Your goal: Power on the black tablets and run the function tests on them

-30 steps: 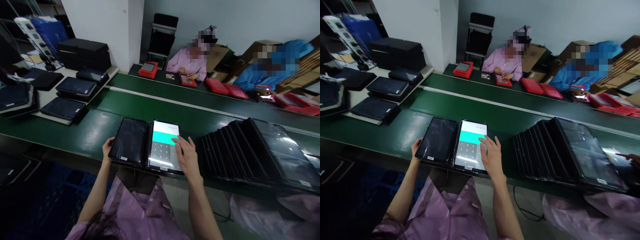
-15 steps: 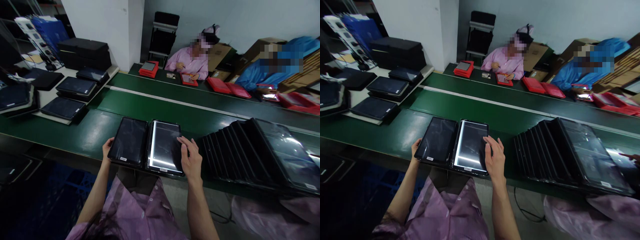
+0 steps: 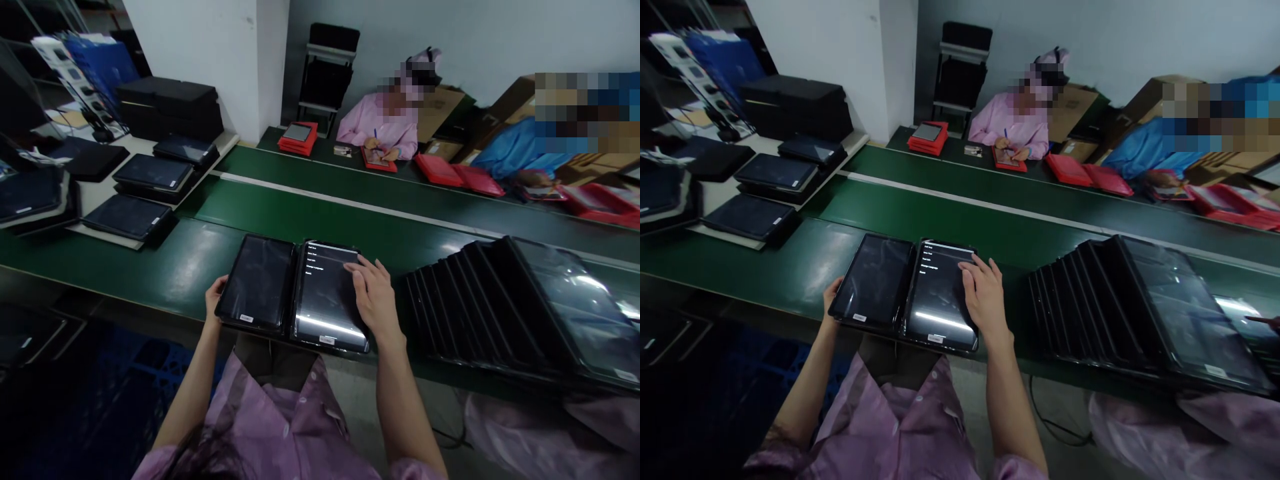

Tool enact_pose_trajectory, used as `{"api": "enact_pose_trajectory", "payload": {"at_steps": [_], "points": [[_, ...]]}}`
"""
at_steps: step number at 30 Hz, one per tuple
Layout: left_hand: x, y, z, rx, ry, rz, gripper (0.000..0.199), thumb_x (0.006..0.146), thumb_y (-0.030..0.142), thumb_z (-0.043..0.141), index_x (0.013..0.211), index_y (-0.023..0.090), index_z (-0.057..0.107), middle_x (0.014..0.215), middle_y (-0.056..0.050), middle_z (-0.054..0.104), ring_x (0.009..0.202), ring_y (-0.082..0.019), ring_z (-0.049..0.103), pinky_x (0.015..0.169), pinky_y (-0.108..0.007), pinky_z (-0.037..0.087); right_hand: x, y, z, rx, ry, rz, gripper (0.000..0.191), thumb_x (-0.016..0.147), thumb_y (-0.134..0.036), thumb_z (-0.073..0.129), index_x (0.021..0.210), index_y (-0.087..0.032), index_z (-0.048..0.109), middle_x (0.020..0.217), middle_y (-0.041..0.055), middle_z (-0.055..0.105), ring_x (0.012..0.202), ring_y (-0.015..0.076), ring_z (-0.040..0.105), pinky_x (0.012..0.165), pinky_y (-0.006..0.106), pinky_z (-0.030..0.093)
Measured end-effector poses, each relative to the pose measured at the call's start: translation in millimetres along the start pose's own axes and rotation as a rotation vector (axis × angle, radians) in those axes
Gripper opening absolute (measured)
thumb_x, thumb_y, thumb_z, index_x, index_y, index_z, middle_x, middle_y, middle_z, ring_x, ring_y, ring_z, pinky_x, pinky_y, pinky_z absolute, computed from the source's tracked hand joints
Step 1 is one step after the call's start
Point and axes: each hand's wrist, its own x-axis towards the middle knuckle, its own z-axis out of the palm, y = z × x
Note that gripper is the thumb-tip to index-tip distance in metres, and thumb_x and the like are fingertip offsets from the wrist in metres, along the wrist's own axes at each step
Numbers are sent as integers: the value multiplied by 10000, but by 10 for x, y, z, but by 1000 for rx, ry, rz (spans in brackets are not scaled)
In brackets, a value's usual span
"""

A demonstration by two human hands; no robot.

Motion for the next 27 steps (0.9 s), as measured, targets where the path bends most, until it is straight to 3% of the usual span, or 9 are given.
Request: {"api": "enact_pose_trajectory", "payload": {"at_steps": [2, 5, 8, 15, 27], "points": [[-6, 13, 6, 2, 8, -13, 341, 475, 271, 856, 805, 202, 803, 768, -11, 737, 823, -223, 695, 786, -290, 579, -10, 9, 25, 44, 49, 60, 414, 1185, -484, 417, 1368, -285, 732, 1390, 71, 795, 1470, 289, 656, 1356, 645, 384], [-13, 24, 10, 14, 10, -34, 341, 475, 267, 856, 804, 200, 798, 759, -7, 727, 826, -226, 694, 792, -296, 579, -49, 81, 98, 200, 190, 220, 481, 1164, -516, 467, 1579, -304, 585, 1655, 108, 612, 1561, 292, 568, 1330, 616, 439], [-13, 24, 8, 12, 16, -19, 357, 471, 274, 855, 816, 197, 807, 766, -8, 735, 817, -219, 690, 794, -295, 578, -88, 265, 214, 374, 199, 342, 573, 1140, -512, 513, 1677, -320, 463, 1770, 124, 474, 1638, 315, 479, 1322, 635, 444], [-12, -9, -9, 17, -3, 15, 329, 493, 308, 852, 804, 209, 809, 761, -14, 745, 791, -224, 679, 770, -307, 583, -159, 673, 435, 624, 164, 408, 642, 1029, -385, 614, 1651, -263, 509, 1689, 161, 580, 1581, 334, 556, 1331, 652, 421], [9, -44, -18, 33, 0, 6, 358, 510, 301, 840, 849, 194, 802, 765, -7, 746, 792, -220, 707, 773, -301, 593, -158, 728, 473, 625, 182, 388, 647, 959, -339, 600, 1588, -196, 552, 1663, 202, 594, 1557, 331, 574, 1337, 663, 407]]}}
